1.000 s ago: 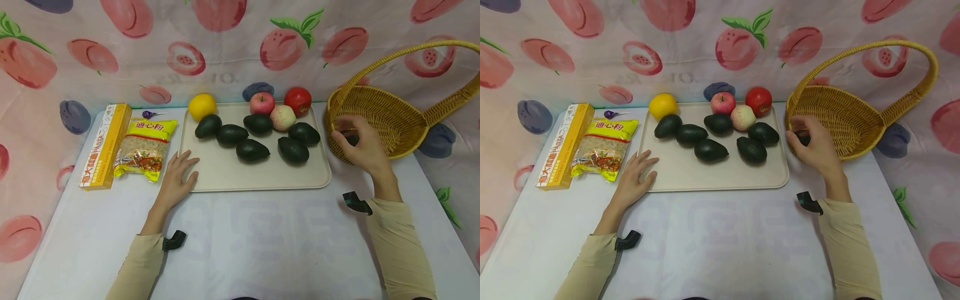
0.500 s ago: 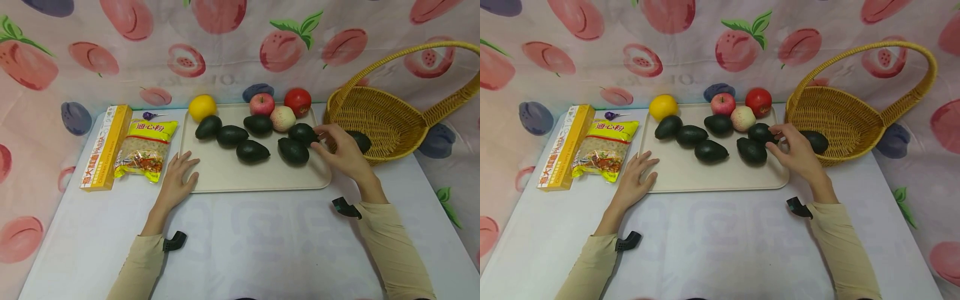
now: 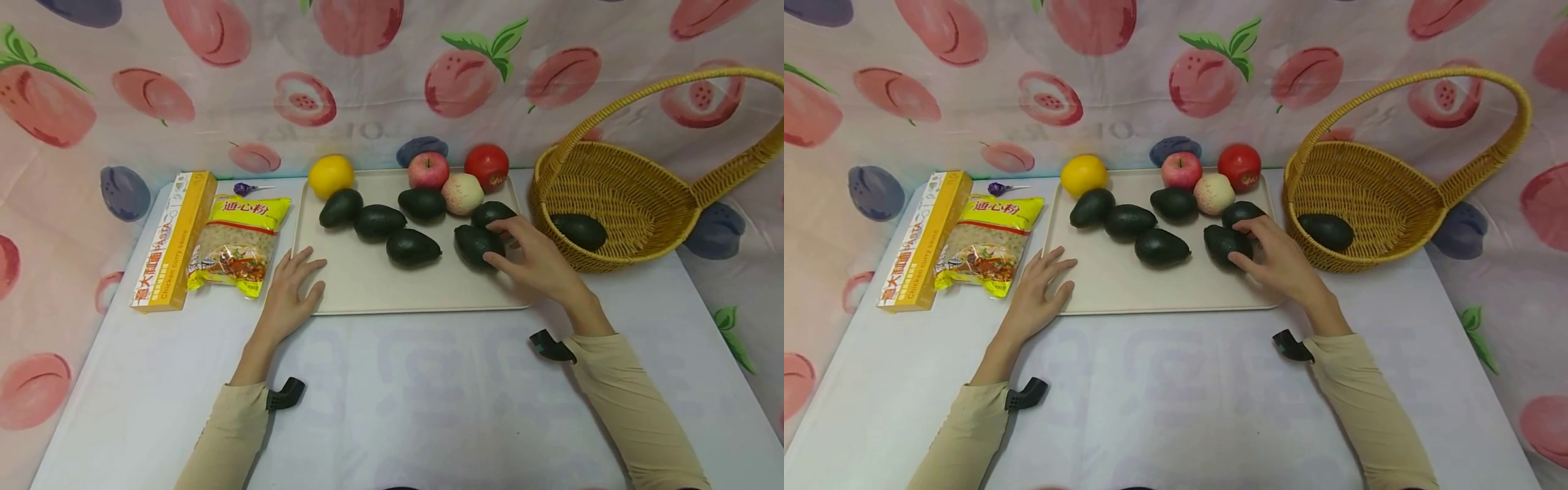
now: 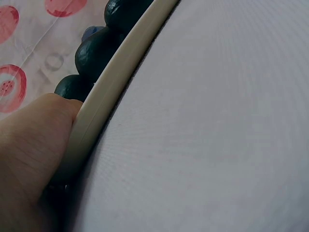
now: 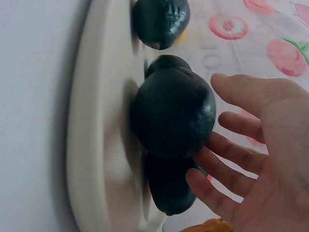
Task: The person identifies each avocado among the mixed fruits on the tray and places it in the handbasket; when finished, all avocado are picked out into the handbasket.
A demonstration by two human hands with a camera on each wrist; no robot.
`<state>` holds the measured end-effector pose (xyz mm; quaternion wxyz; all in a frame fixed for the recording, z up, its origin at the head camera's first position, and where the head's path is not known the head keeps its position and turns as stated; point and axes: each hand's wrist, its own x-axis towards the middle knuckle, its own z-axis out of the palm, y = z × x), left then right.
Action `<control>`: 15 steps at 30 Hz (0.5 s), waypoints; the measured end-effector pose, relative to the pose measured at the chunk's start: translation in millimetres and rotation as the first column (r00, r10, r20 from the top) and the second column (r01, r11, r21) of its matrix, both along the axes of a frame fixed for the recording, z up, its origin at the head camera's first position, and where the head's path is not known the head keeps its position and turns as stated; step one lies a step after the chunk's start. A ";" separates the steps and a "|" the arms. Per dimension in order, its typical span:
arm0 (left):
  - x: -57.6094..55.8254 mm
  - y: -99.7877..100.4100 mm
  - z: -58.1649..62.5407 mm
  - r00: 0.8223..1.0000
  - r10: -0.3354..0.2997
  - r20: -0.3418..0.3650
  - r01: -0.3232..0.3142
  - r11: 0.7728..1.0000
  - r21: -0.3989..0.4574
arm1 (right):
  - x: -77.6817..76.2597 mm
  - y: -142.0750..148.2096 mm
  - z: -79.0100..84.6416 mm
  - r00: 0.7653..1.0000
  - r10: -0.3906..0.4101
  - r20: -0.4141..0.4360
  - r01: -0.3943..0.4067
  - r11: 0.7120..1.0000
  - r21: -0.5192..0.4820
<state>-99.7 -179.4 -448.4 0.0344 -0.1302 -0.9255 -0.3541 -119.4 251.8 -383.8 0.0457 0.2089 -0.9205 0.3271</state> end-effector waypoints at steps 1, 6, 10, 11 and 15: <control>0.2 0.2 0.2 1.000 0.001 -0.002 -0.001 1.000 0.000 | 0.3 -1.0 -0.3 1.000 0.000 0.000 0.000 1.000 0.011; 0.5 0.5 1.4 1.000 -0.003 -0.005 0.003 1.000 0.000 | 0.1 -3.3 -3.3 1.000 -0.008 -0.007 0.008 0.999 0.046; 0.2 0.4 1.2 1.000 -0.005 -0.008 0.005 1.000 0.002 | -0.8 -3.6 -7.3 1.000 -0.014 -0.012 0.015 0.998 0.068; 0.1 0.4 1.0 1.000 -0.005 -0.009 0.005 1.000 0.003 | -0.7 -3.9 -7.9 1.000 -0.015 -0.013 0.016 0.997 0.073; 0.2 0.2 0.1 1.000 -0.004 -0.007 0.004 1.000 0.003 | 0.3 -6.9 -9.1 1.000 -0.013 -0.007 0.013 0.997 0.081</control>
